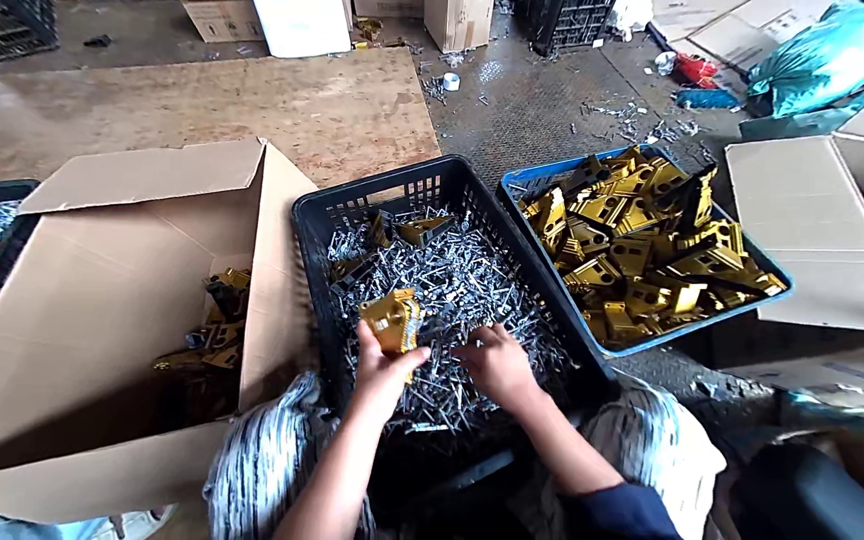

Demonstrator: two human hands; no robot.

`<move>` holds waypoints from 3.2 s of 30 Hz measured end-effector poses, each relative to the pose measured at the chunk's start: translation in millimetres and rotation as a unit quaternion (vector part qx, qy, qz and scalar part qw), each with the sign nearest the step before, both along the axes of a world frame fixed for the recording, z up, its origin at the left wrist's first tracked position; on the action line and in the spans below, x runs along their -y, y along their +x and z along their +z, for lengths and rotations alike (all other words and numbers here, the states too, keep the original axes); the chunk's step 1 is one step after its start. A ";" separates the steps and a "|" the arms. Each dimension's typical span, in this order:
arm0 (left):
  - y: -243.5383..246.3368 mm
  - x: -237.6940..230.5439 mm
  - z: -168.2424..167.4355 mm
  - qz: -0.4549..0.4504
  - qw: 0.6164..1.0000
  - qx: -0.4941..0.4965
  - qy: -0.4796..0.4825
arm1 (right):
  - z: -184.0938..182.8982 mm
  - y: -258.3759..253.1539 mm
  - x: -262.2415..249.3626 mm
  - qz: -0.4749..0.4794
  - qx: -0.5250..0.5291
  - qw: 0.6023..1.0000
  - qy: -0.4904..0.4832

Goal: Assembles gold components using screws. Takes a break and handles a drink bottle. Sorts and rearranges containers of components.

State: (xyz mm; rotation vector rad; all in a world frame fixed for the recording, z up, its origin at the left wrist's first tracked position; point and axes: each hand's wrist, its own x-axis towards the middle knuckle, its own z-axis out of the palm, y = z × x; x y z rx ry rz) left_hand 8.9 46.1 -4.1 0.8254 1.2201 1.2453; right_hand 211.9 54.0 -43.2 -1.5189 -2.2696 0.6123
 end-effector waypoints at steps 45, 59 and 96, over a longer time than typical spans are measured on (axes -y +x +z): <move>8.0 16.9 -4.3 -0.083 0.977 -0.162 0.113 | 23.7 7.1 14.7 0.048 -0.246 0.957 0.148; 6.3 23.1 -5.0 -0.263 0.942 0.169 0.120 | 30.6 -7.0 22.9 0.190 -0.653 0.705 -0.201; 4.7 204.3 -44.6 -0.195 0.970 -0.009 -0.141 | 8.3 -17.4 152.2 0.110 -0.148 0.981 -0.058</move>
